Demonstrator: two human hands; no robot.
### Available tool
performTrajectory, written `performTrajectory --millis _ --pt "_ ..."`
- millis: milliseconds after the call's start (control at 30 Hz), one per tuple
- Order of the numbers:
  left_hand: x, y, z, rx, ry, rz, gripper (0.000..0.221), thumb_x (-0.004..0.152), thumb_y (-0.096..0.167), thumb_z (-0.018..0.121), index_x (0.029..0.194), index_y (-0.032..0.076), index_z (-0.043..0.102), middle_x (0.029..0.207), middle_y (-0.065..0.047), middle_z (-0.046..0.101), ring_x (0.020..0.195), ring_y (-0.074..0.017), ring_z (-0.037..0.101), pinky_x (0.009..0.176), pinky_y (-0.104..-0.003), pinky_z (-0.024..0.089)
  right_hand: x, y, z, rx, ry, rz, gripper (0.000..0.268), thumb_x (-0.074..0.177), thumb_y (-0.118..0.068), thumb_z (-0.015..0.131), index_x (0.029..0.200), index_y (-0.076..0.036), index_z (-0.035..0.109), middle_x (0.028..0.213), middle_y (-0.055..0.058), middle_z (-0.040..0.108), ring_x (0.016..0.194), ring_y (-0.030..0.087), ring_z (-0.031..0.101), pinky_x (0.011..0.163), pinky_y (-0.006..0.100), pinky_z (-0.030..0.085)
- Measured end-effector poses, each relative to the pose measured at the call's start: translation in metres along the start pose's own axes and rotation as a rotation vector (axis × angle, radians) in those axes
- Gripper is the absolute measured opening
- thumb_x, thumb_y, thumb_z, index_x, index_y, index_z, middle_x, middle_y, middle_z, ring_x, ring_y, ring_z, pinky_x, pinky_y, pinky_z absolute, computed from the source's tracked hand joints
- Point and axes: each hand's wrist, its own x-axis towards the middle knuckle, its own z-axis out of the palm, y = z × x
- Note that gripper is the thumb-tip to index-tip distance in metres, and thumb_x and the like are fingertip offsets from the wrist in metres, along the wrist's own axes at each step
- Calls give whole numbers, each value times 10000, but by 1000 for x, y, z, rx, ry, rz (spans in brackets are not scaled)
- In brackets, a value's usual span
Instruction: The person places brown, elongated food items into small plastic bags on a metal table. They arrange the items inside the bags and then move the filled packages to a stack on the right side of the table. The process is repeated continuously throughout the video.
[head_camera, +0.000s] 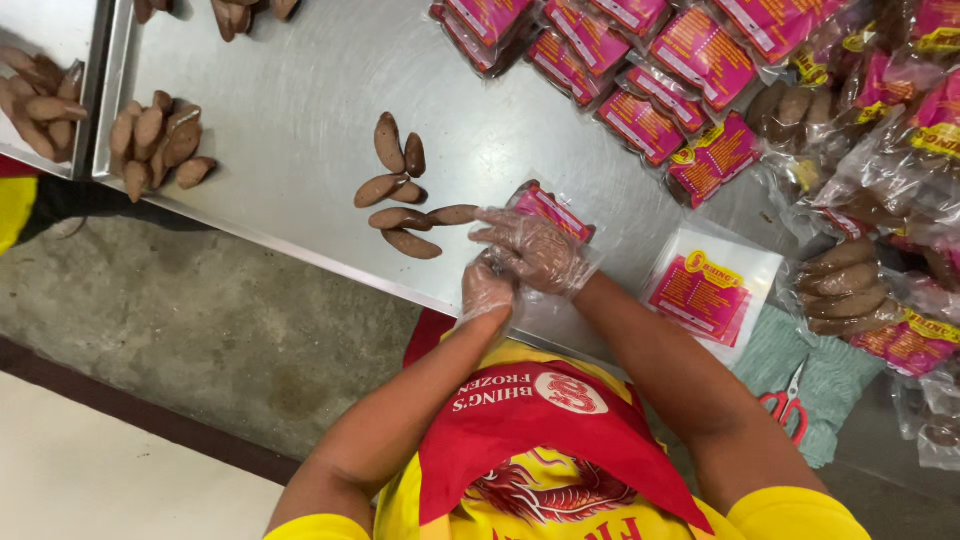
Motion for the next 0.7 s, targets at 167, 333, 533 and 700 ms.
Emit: performTrajectory --millis 167,333,533,700 --pt "22 -41 31 -72 82 113 195 900 113 579 996 28 725 945 -171 765 892 -267 737 789 -399 549 1 -17 -7 2 20 -1 444 940 -227 589 1357 -85 646 1519 209 518 1408 386 494 1190 483 347" --pt "47 -56 40 327 69 277 189 903 154 647 961 -6 729 965 -236 747 937 -342 712 810 -432 548 -2 -18 -6 89 65 11 393 1025 -238 532 1370 -83 640 1539 195 529 1415 369 522 1194 459 391" --pt "31 -7 -37 -143 -595 -226 194 959 134 637 1142 110 699 1122 -74 750 1012 -159 728 931 -266 550 -3 16 -1 680 229 271 387 1048 -267 576 1338 -27 666 1376 151 678 1322 269 630 1132 399 501" --pt "22 32 -139 112 -334 299 211 997 169 601 1086 74 768 1059 -127 779 940 -246 701 823 -375 567 3 37 0 1173 684 388 484 982 -274 722 1368 -11 594 1190 118 669 1024 216 667 930 365 576"
